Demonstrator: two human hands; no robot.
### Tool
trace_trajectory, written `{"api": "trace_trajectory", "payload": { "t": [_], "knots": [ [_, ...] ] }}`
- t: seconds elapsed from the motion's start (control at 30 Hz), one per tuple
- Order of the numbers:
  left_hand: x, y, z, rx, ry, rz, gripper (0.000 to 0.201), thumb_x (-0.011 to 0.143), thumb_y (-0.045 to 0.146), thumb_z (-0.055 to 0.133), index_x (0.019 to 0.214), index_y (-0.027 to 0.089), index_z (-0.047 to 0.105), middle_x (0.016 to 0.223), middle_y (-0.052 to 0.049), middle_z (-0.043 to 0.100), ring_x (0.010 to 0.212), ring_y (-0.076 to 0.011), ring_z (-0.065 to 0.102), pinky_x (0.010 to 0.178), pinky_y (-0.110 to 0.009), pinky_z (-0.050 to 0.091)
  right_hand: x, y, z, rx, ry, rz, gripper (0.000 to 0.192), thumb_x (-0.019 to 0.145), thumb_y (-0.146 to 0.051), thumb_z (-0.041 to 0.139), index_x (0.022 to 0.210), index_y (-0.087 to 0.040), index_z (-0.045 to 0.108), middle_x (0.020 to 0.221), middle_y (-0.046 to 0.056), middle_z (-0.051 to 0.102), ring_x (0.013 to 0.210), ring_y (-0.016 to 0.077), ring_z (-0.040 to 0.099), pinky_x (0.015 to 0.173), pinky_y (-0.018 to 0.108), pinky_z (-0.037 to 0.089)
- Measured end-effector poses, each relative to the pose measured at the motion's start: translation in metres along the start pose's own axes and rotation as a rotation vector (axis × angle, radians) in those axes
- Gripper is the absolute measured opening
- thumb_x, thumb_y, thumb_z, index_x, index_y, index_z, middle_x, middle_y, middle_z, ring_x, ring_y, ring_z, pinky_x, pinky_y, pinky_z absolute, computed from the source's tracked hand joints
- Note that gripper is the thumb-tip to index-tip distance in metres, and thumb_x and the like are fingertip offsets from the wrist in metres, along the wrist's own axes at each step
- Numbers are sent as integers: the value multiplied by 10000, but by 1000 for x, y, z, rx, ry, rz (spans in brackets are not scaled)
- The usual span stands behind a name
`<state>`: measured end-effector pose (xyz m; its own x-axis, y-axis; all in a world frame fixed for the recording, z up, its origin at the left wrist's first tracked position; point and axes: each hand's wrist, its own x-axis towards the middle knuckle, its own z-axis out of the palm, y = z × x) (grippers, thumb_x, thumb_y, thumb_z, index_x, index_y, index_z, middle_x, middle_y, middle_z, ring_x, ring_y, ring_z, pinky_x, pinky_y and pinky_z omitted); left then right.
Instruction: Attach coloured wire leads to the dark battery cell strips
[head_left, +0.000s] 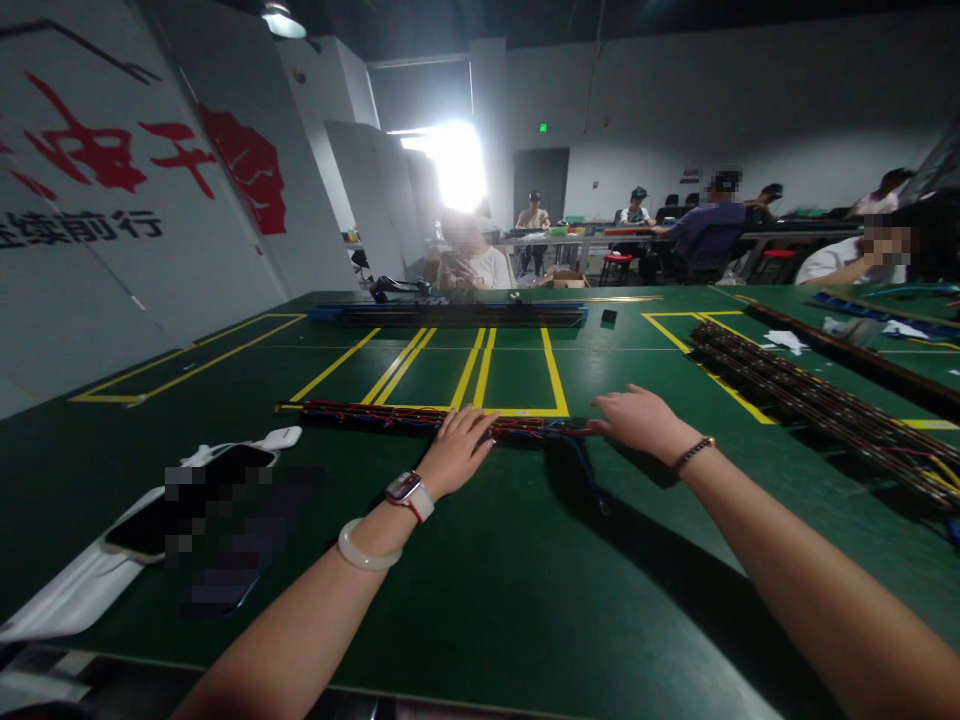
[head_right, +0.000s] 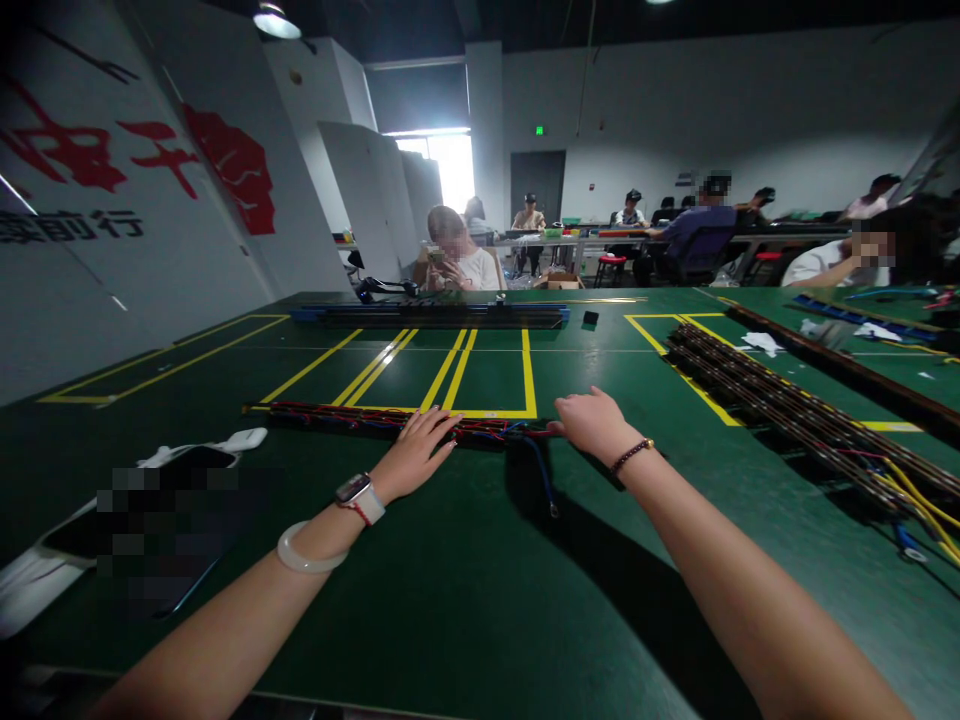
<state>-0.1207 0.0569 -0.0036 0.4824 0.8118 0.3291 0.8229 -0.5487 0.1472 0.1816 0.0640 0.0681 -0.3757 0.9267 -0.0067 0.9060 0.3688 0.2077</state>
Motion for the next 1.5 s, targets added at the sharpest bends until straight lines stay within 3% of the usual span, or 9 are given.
{"api": "trace_trajectory", "payload": {
  "t": [0.3, 0.47, 0.53, 0.63, 0.73, 0.83, 0.97, 1.1, 1.5],
  "knots": [
    [0, 2, -2, -57, 100, -15, 408, 914, 346, 391, 1305, 237, 431, 1359, -73, 436, 1329, -245, 302, 1113, -489, 200, 13, 19, 5, 358, -333, -151, 355, 858, -398, 453, 1084, -208, 649, 998, 88, 683, 821, 203, 629, 668, 276, 429],
    [0, 26, -16, -296, 223, -103, 238, 900, 336, 398, 932, 169, 565, 976, -88, 578, 982, -217, 545, 891, -396, 437, 18, 22, 11, 453, -383, -174, 337, 812, -399, 497, 972, -153, 664, 860, 67, 678, 679, 159, 579, 544, 234, 367],
    [0, 44, -17, -513, 123, -175, 283, 899, 385, 392, 790, 180, 556, 819, -52, 584, 811, -181, 575, 778, -342, 470, 18, 22, 13, 496, -374, -163, 332, 786, -398, 529, 962, -149, 660, 860, 57, 674, 664, 145, 564, 523, 224, 351],
    [4, 72, -15, -1040, -251, -365, 349, 881, 452, 409, 780, 152, 557, 697, -39, 581, 621, -149, 595, 585, -272, 471, 17, 20, 13, 492, -336, -164, 316, 755, -382, 560, 937, -145, 664, 827, 45, 670, 623, 128, 540, 501, 221, 329],
    [12, 93, -10, -1506, -592, -544, 283, 867, 385, 483, 953, 124, 547, 805, -85, 633, 716, -180, 656, 703, -321, 500, 15, 15, 10, 440, -298, -194, 293, 730, -379, 587, 892, -151, 675, 768, 33, 665, 594, 124, 522, 494, 224, 318],
    [22, 107, -4, -1809, -702, -685, 213, 876, 293, 496, 945, 96, 538, 857, -122, 650, 779, -173, 665, 858, -341, 463, 11, 9, 5, 432, -284, -237, 275, 699, -370, 629, 864, -157, 684, 758, 27, 668, 606, 121, 530, 506, 214, 329],
    [34, 128, 8, -1947, -629, -792, 251, 938, 236, 360, 952, 73, 550, 868, -140, 666, 819, -173, 661, 896, -355, 445, 6, -1, -3, 419, -291, -268, 242, 687, -320, 640, 853, -155, 700, 729, 24, 670, 581, 107, 521, 498, 201, 321],
    [38, 146, 17, -2071, -500, -739, 262, 939, 178, 332, 994, 83, 570, 859, -120, 682, 853, -183, 659, 892, -376, 452, 1, -10, -10, 363, -297, -237, 212, 686, -271, 624, 841, -154, 711, 707, 26, 671, 544, 96, 495, 479, 205, 295],
    [34, 157, 35, -2287, -409, -691, 296, 923, 150, 327, 930, 93, 617, 900, -136, 692, 892, -212, 661, 883, -392, 459, -1, -12, -7, 351, -307, -216, 321, 667, -413, 658, 868, -164, 670, 740, 27, 639, 551, 103, 479, 462, 212, 284]
  ]
}}
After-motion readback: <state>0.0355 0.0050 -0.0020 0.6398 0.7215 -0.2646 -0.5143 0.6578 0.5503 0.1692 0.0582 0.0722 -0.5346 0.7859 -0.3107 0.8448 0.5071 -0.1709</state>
